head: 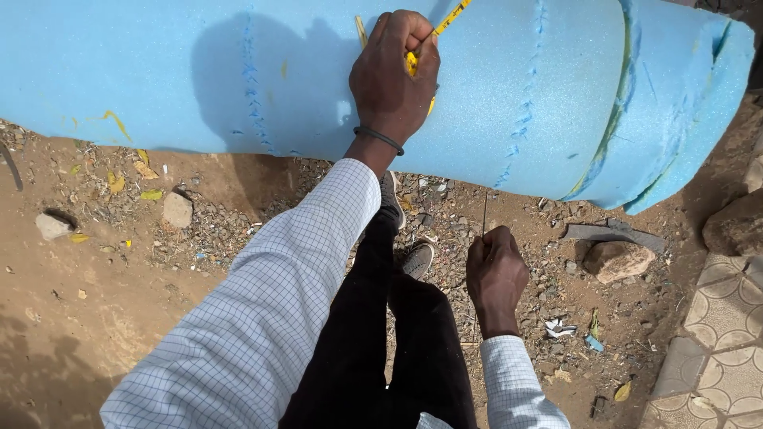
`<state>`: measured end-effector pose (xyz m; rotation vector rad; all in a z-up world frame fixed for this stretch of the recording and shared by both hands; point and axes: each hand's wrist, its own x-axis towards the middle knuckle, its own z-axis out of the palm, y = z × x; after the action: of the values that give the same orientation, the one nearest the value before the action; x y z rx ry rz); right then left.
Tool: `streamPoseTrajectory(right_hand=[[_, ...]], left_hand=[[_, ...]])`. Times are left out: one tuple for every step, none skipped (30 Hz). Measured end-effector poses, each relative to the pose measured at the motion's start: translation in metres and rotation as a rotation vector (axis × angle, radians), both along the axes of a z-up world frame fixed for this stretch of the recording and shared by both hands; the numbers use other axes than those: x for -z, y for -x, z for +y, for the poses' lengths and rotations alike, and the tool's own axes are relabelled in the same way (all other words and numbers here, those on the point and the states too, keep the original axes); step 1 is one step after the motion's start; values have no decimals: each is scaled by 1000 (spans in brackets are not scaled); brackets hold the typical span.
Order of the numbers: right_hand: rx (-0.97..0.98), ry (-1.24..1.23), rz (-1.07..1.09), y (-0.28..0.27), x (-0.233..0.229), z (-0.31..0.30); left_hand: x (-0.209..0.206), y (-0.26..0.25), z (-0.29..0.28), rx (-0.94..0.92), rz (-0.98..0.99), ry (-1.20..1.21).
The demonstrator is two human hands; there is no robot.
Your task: The person measures a large blue foam roll using a yellow tape measure and a metal ruler, marking the surface with a knife. They then proceed to cut the foam along the marked lines using the knife, working outdoors on a dirt surface.
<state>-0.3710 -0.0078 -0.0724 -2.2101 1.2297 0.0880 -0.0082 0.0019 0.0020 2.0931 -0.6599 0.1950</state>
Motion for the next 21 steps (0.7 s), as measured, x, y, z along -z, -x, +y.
streamPoseTrajectory(right_hand=[[-2,-7,7,4,-1,2],[-10,-139,171,13,-4,5],[-17,-271,336,25,-8,8],[-25,-270,327,23,-21,4],[-53,-271,428,21,-33,0],[-82,-270,537,25,-51,-2],[-90,-270,535,22,-72,-3],[-58,-251,455,18,-94,-8],[-26,-232,375,14,-116,-13],[-25,-223,376,5,-133,-18],[-26,-222,231,-5,-151,-24],[-23,-213,89,-13,-169,-30],[-18,-199,93,-25,-180,-39],[-15,-185,33,-37,-191,-46],[-13,-169,-26,-49,-202,-53],[-10,-157,-22,-67,-223,-55],[21,-166,-83,-86,-244,-58],[51,-178,-148,-107,-263,-59],[52,-170,-147,-117,-267,-65],[51,-161,-210,-127,-269,-71],[50,-153,-273,-137,-270,-78]], left_hand=[[4,-6,0,-2,7,-7],[2,-6,0,1,6,0],[-1,-3,0,4,4,8],[-2,-3,-1,-1,-6,7],[-3,-3,-2,12,2,42],[-5,3,0,25,17,75],[-5,4,4,17,14,73],[-5,5,2,22,24,75],[-5,5,0,27,34,76],[-6,4,2,27,35,85],[-7,4,2,27,56,70],[-7,5,0,31,81,61],[-7,3,0,35,85,75],[-6,1,2,40,99,70],[-4,-1,3,46,112,65],[-1,-2,5,49,116,77],[2,-4,7,61,255,26],[5,-9,11,72,390,-30],[5,-9,12,76,390,-22],[6,-11,13,76,439,-39],[8,-13,14,75,488,-56]])
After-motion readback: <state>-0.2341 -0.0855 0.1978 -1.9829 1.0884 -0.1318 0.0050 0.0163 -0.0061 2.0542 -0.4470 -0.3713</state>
